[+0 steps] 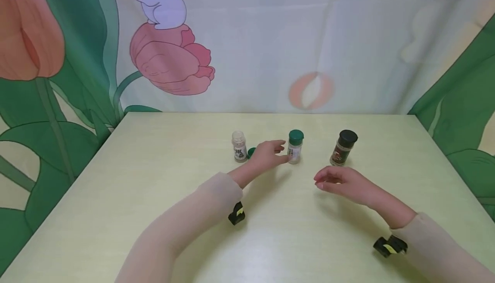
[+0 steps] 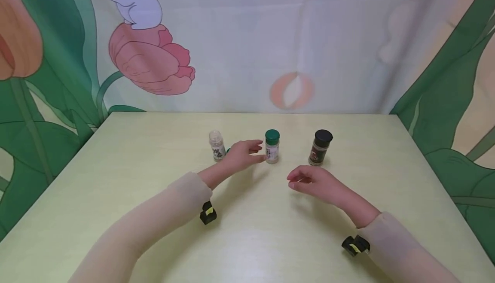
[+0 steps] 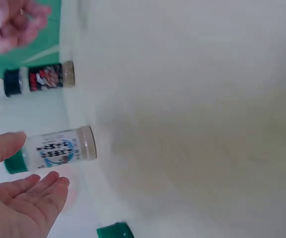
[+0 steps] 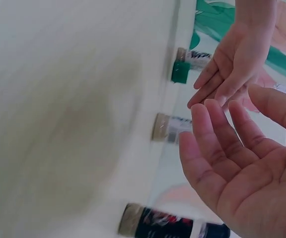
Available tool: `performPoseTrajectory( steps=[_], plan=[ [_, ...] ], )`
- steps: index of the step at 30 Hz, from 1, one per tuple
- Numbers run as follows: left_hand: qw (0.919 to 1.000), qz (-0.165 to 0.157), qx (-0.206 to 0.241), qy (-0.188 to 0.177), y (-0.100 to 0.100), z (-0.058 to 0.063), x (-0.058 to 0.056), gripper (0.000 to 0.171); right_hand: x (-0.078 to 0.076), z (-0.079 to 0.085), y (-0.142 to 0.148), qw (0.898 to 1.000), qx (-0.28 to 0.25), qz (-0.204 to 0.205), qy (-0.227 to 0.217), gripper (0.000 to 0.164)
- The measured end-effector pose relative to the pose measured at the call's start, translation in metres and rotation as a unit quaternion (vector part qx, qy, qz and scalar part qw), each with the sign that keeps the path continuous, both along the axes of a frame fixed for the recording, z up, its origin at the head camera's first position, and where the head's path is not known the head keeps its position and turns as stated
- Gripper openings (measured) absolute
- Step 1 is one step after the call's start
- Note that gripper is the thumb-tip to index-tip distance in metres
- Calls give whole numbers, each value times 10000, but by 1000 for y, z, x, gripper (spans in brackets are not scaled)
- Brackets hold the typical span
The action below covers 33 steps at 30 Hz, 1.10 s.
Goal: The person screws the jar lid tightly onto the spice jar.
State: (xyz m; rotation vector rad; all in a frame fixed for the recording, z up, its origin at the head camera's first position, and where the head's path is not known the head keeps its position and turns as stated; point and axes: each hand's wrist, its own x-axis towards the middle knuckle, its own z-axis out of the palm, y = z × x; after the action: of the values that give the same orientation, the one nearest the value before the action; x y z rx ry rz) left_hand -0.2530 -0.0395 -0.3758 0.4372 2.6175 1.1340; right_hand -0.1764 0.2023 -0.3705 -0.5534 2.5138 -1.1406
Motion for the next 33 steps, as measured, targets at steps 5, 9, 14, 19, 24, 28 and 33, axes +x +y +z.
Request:
performPoseTrajectory(
  steps=[5,9,14,19,24,28,33],
  plan=[
    [9992,-161,59,374,-25,9,27,39,-3,3,-16,9997,-197,70,110,29],
    [9988,-215,205,391,-44,14,45,32,-8,4,-30,9993,-329,53,154,31],
    [9991,-110,270,298,-66,14,60,30,-15,5,-50,9988,-430,-105,190,40],
    [9989,184,298,300,-89,8,63,33,-23,3,-71,9978,-593,-128,269,49],
    [9978,538,214,336,-109,1,58,36,-30,4,-89,9979,-601,-137,180,58],
    [9956,804,163,462,-121,-4,52,38,-34,6,-100,9981,-589,-49,198,62],
    [9926,1091,283,461,-128,-6,42,45,-40,7,-111,9976,-630,36,286,63]
  ],
)
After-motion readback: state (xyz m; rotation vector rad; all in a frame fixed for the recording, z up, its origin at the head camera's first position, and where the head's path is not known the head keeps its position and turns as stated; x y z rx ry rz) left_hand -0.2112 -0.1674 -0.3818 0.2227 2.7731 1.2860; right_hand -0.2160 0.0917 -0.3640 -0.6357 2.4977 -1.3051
